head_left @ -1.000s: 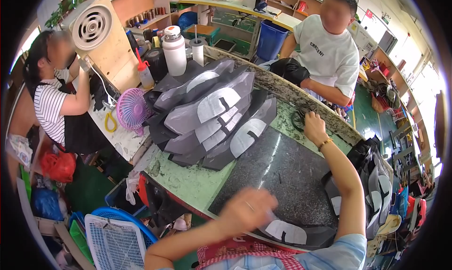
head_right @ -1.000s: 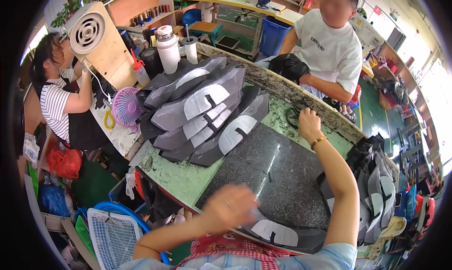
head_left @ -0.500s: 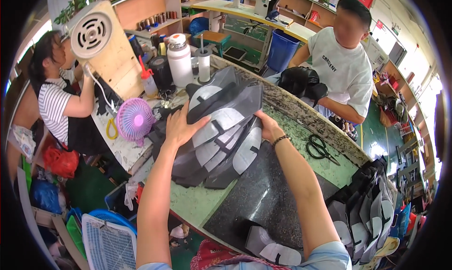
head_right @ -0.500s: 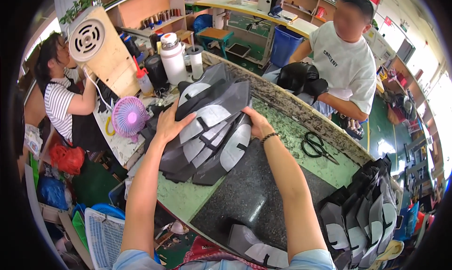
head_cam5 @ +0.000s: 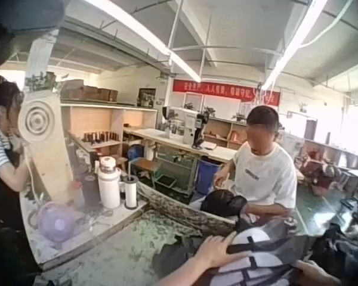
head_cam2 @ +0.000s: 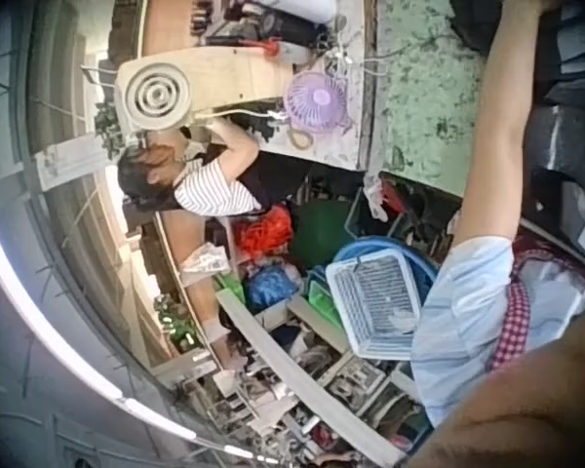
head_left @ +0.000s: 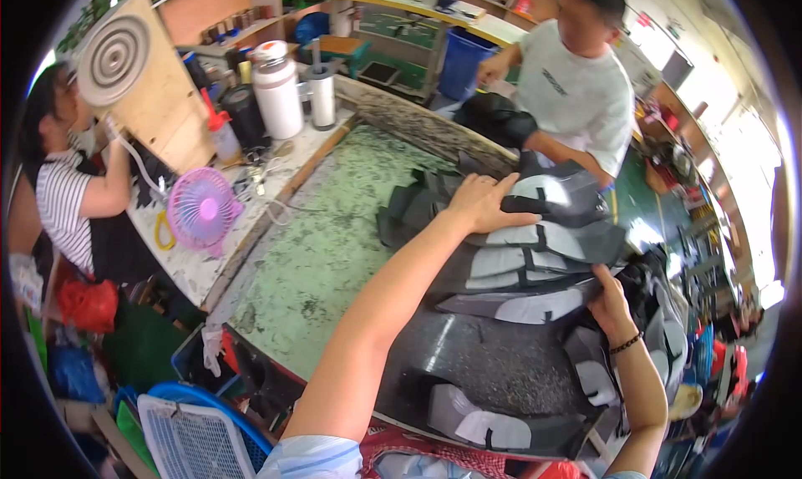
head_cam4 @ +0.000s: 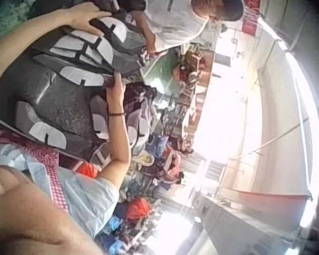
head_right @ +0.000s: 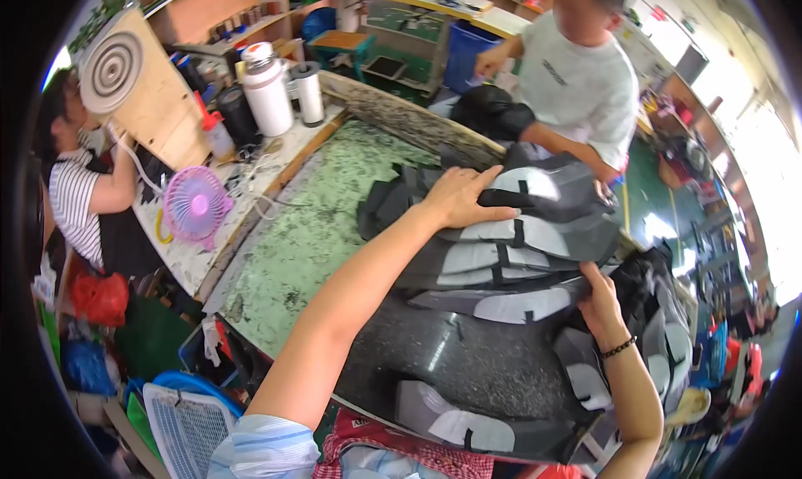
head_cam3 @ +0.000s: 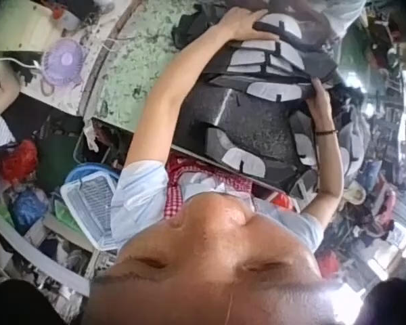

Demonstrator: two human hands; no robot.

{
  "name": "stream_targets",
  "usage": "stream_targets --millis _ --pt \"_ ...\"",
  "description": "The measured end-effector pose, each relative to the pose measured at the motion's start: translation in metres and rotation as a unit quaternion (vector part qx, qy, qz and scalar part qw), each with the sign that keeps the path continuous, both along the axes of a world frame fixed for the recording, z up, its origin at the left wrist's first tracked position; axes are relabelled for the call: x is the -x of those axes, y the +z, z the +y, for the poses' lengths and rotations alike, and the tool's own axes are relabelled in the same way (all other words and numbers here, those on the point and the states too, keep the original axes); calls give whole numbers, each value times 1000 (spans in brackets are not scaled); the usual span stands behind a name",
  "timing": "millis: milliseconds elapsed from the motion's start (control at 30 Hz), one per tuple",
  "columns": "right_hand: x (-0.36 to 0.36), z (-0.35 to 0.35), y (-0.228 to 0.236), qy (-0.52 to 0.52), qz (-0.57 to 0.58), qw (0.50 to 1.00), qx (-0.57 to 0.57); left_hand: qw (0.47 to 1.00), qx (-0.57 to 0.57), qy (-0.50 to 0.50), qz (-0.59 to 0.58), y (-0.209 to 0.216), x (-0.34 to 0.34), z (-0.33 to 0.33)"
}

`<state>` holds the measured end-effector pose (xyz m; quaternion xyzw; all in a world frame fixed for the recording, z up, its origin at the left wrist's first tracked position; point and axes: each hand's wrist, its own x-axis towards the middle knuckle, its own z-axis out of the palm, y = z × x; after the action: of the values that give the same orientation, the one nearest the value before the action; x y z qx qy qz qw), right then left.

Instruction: Applying adhesive strips and hammering shoe upper components at a manufacturing station.

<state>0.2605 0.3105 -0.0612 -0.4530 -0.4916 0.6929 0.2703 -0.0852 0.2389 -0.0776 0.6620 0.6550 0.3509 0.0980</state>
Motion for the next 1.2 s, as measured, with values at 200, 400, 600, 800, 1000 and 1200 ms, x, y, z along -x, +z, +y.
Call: stream_targets --millis 200,400,600,800,1000,1200 --pt "-56 -94 42 -97 -215 893 -382 944 -259 42 203 46 -55 -23" --pt "-103 -175 40 16 -245 769 -590 904 23 -380 195 -1 -189 -248" --pt "-238 -218 30 -268 -353 675 -590 944 -23 -313 100 -45 -202 -264" --pt "-470 -132 -65 -482 -424 719 -266 966 -203 -95 128 -17 -211 -236" --pt "-447 -63 -102 -589 -436 664 -150 928 -82 -225 284 -43 -221 -254" --pt "-404 -70 -86 -547 -501 652 -159 950 -74 -191 237 -53 -226 -269"
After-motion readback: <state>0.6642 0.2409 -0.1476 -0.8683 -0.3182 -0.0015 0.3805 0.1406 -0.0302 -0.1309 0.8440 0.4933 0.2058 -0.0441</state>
